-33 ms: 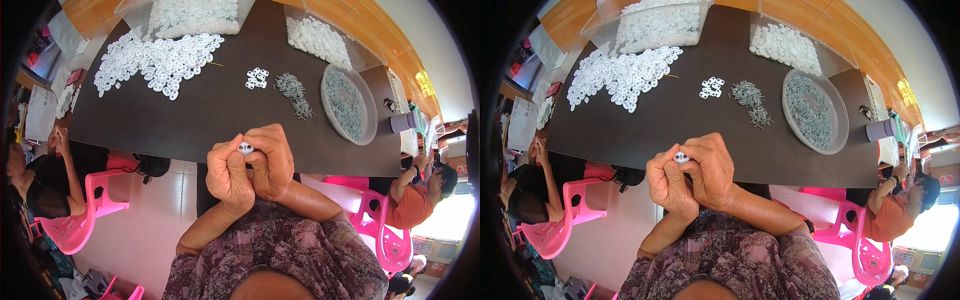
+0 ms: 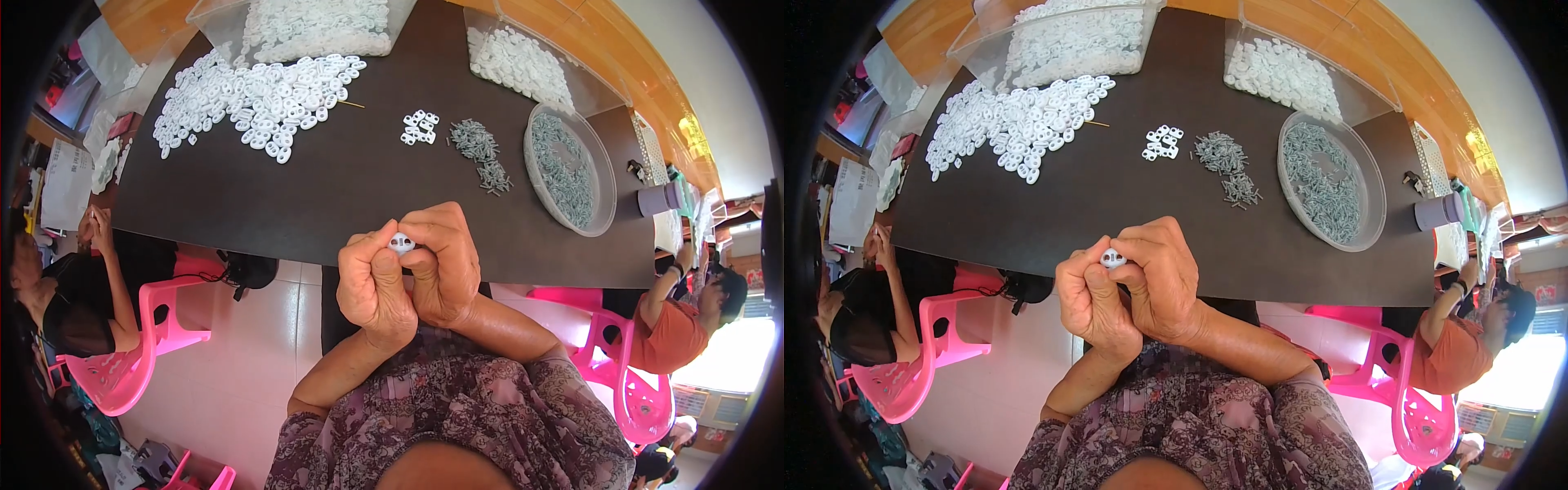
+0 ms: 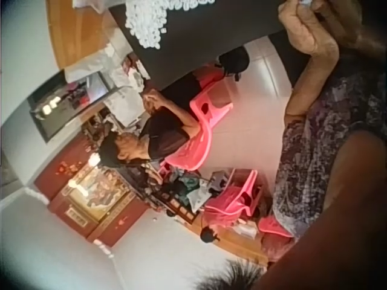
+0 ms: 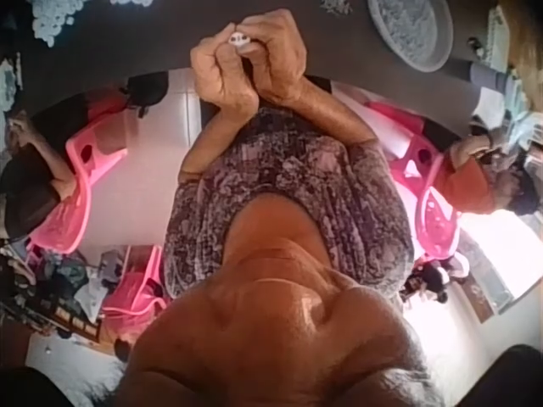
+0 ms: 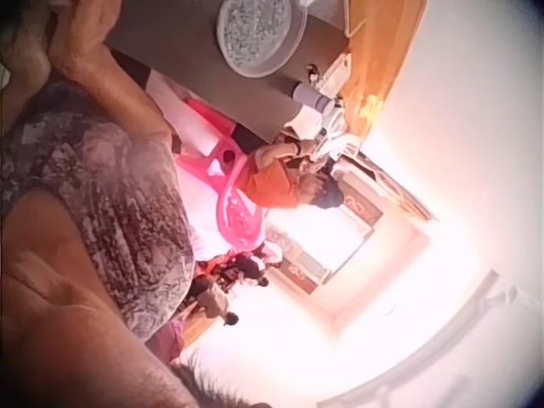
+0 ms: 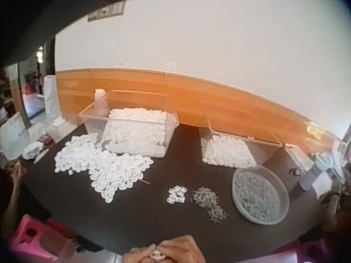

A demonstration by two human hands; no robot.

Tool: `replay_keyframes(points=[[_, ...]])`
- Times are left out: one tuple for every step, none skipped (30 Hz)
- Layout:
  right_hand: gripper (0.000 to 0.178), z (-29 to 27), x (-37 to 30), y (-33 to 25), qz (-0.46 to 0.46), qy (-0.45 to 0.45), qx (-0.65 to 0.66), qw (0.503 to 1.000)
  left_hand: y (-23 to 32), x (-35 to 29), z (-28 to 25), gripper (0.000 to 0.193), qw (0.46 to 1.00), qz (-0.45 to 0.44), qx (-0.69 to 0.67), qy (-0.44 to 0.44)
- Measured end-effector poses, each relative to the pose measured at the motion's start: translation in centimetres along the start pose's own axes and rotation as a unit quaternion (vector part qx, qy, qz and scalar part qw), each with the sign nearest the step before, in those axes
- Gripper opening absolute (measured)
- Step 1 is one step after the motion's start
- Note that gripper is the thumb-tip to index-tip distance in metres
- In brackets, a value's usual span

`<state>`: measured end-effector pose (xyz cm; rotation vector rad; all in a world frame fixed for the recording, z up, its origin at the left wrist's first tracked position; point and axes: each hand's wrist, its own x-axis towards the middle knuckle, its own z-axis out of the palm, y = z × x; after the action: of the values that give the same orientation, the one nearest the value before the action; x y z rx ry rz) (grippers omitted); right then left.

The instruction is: Manually assembling small white plastic components with metal clips using a thin wire tool.

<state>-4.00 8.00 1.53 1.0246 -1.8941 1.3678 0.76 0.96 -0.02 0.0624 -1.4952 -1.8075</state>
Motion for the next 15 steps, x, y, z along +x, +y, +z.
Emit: replay_keyframes(points=[[0.024, -0.09, 0.06, 0.04, 0.001, 0.0, -0.001, 1.0, -0.13, -0.07, 0.03, 0.024, 1.0, 0.02, 0.003, 0.0], [0.024, -0.25, 0.1, 0.04, -0.01, -0.005, 0.007, 1.0, -0.2, -0.18, -0.01, 0.024, 0.999, 0.039, 0.007, 0.0], [0.024, -0.39, 0.12, 0.01, -0.022, -0.01, 0.014, 1.0, -0.12, -0.24, 0.03, 0.024, 0.999, 0.036, 0.007, -0.002], [0.024, -0.5, 0.12, -0.07, -0.019, -0.009, 0.012, 1.0, 0.07, -0.26, 0.11, 0.024, 0.999, 0.038, 0.012, -0.002], [0.024, -0.6, 0.12, -0.09, -0.02, -0.014, 0.013, 1.0, 0.15, -0.26, 0.15, 0.024, 0.999, 0.041, 0.019, 0.0], [0.024, -0.64, 0.1, -0.1, -0.022, -0.02, 0.015, 0.999, 0.16, -0.27, 0.11, 0.024, 0.999, 0.039, 0.019, 0.0], [0.024, -0.58, 0.07, -0.06, -0.02, -0.02, 0.015, 0.999, 0.15, -0.29, 0.05, 0.024, 0.999, 0.034, 0.019, -0.004], [0.025, -0.51, 0.14, -0.01, -0.022, -0.022, 0.012, 0.999, 0.18, -0.22, 0.01, 0.024, 0.999, 0.03, 0.018, -0.007], [0.025, -0.47, 0.18, 0.0, -0.024, -0.024, 0.01, 0.999, 0.25, -0.16, -0.15, 0.024, 0.999, 0.029, 0.018, -0.007], [0.025, -0.47, 0.23, -0.03, -0.023, -0.024, 0.01, 0.999, 0.34, -0.09, -0.41, 0.024, 0.999, 0.03, 0.018, -0.015], [0.025, -0.49, 0.26, -0.06, -0.023, -0.032, 0.012, 0.999, 0.41, -0.05, -0.57, 0.024, 0.999, 0.032, 0.019, -0.023], [0.026, -0.47, 0.31, -0.1, -0.024, -0.04, 0.014, 0.999, 0.46, 0.0, -0.6, 0.024, 0.999, 0.031, 0.019, -0.022], [0.026, -0.38, 0.38, -0.12, -0.023, -0.041, 0.015, 0.999, 0.49, 0.09, -0.63, 0.024, 0.999, 0.029, 0.014, -0.022], [0.026, -0.31, 0.46, -0.18, -0.026, -0.036, 0.007, 0.999, 0.51, 0.1, -0.62, 0.023, 0.999, 0.026, 0.008, -0.021], [0.026, -0.24, 0.49, -0.21, -0.029, -0.03, -0.002, 0.999, 0.44, 0.12, -0.59, 0.023, 0.999, 0.025, 0.009, -0.02]])
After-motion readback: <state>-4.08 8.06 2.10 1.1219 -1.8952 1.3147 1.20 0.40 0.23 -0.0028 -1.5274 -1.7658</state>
